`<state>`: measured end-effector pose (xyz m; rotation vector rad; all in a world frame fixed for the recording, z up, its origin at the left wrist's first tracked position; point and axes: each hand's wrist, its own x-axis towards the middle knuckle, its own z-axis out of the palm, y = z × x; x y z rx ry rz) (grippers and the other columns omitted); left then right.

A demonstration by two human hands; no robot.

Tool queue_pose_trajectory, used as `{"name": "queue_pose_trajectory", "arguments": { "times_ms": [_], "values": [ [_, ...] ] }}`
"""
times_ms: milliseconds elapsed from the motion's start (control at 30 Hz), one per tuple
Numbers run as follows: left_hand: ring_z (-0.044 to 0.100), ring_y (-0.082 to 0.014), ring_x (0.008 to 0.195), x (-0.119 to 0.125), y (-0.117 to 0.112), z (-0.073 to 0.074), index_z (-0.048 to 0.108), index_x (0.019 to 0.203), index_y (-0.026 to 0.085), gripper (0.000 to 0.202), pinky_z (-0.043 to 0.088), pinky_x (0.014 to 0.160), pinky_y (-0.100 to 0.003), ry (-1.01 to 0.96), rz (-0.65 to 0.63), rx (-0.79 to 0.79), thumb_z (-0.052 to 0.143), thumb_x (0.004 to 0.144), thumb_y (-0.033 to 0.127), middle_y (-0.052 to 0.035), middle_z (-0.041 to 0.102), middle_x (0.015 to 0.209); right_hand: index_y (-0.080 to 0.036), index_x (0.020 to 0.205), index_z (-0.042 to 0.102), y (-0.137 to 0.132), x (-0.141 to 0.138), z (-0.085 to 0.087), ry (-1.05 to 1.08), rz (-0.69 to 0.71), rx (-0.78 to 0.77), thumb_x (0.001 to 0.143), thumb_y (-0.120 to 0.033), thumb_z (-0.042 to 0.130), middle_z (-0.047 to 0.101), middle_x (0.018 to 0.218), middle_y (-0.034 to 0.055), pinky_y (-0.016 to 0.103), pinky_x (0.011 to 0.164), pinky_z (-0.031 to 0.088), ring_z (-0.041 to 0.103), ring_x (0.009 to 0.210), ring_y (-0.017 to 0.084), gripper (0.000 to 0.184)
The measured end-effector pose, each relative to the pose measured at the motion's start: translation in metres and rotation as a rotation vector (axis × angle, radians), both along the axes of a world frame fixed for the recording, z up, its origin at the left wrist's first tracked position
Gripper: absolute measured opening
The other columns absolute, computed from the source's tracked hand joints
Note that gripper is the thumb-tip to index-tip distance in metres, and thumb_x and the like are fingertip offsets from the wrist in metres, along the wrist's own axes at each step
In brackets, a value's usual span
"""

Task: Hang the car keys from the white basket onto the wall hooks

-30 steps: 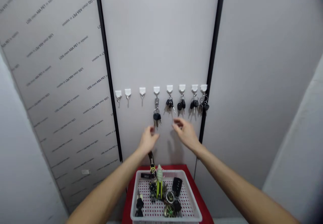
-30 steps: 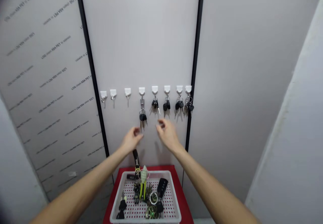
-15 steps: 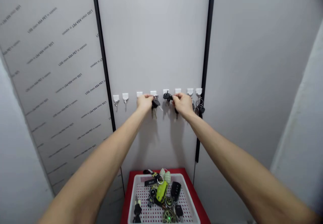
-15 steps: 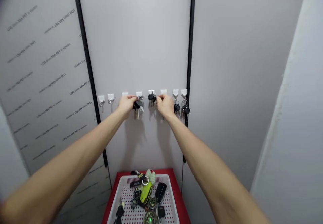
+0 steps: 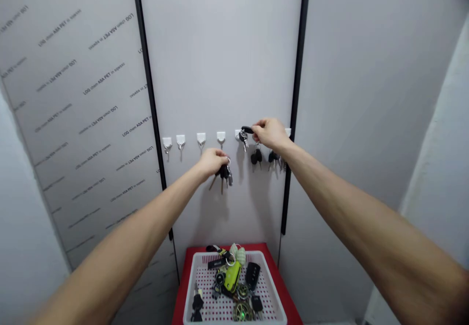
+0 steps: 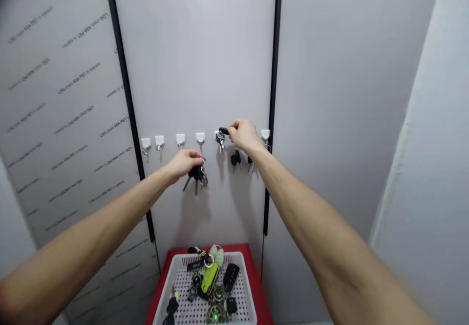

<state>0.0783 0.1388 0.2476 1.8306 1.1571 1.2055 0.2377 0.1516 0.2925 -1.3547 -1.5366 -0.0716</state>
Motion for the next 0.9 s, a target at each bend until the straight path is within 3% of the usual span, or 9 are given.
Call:
{"name": "queue_pose_trajectory", "arguments": {
  "times_ms": [233, 400, 500, 633, 700, 800, 900],
  "values": [
    [0.035, -0.0029, 0.040, -0.006, -0.015, -0.068, 0.052, 0.056, 0.012, 0.008, 0.029, 0.042, -0.015, 0.175, -0.121, -0.144, 0.045, 0.052, 0.009, 0.0056, 0.043, 0.042, -0.013, 0.073, 0.055, -0.006, -0.015, 0.015, -0.256, 0.032, 0.047, 0.067, -0.021, 0.042, 0.056, 0.058, 0.0023, 0.019, 0.048, 0.038, 0.048, 0.048, 0.007, 0.017],
    [0.033, -0.0035, 0.040, -0.017, -0.016, -0.124, 0.053, 0.059, 0.011, 0.011, 0.026, 0.040, -0.016, 0.270, -0.169, -0.258, 0.045, 0.052, 0.012, 0.0056, 0.042, 0.044, -0.011, 0.075, 0.054, -0.015, -0.001, 0.025, -0.140, 0.037, -0.098, 0.067, -0.019, 0.043, 0.056, 0.061, 0.0047, 0.019, 0.044, 0.039, 0.048, 0.045, 0.006, 0.016],
    [0.033, -0.0042, 0.040, -0.020, -0.015, -0.156, 0.053, 0.062, 0.011, 0.014, 0.026, 0.040, -0.017, 0.328, -0.168, -0.336, 0.045, 0.051, 0.014, 0.0057, 0.041, 0.044, -0.011, 0.076, 0.054, -0.015, -0.004, 0.033, -0.178, 0.026, -0.142, 0.066, -0.017, 0.044, 0.057, 0.061, 0.0052, 0.020, 0.047, 0.040, 0.050, 0.047, 0.007, 0.015],
    [0.036, -0.0052, 0.043, -0.024, -0.012, -0.193, 0.055, 0.063, 0.012, 0.016, 0.027, 0.041, -0.016, 0.433, -0.158, -0.338, 0.045, 0.051, 0.015, 0.0049, 0.044, 0.046, -0.012, 0.071, 0.056, -0.010, -0.020, 0.033, -0.397, 0.015, -0.019, 0.063, -0.014, 0.048, 0.058, 0.063, 0.0045, 0.023, 0.060, 0.041, 0.052, 0.062, 0.011, 0.011],
    [0.037, -0.0057, 0.045, -0.031, -0.012, -0.210, 0.056, 0.063, 0.012, 0.017, 0.027, 0.042, -0.016, 0.500, -0.125, -0.322, 0.045, 0.051, 0.015, 0.0045, 0.045, 0.047, -0.012, 0.069, 0.056, -0.009, -0.022, 0.030, -0.427, 0.045, 0.005, 0.063, -0.013, 0.049, 0.057, 0.067, 0.0041, 0.024, 0.064, 0.040, 0.052, 0.069, 0.012, 0.010],
    [0.040, -0.0065, 0.048, -0.044, -0.012, -0.231, 0.056, 0.060, 0.013, 0.015, 0.029, 0.043, -0.016, 0.601, -0.101, -0.328, 0.045, 0.050, 0.013, 0.0041, 0.047, 0.048, -0.009, 0.076, 0.055, -0.009, -0.014, 0.026, -0.303, 0.100, -0.081, 0.066, -0.016, 0.047, 0.056, 0.067, 0.0039, 0.024, 0.062, 0.042, 0.053, 0.067, 0.011, 0.015],
    [0.045, -0.0080, 0.054, -0.052, -0.011, -0.241, 0.057, 0.064, 0.014, 0.018, 0.032, 0.048, -0.016, 0.623, -0.076, -0.356, 0.045, 0.050, 0.011, 0.0025, 0.052, 0.055, -0.004, 0.084, 0.051, -0.010, -0.004, 0.028, -0.150, 0.123, -0.154, 0.069, -0.017, 0.042, 0.055, 0.069, 0.0048, 0.021, 0.056, 0.042, 0.053, 0.063, 0.009, 0.021]
  ]
}}
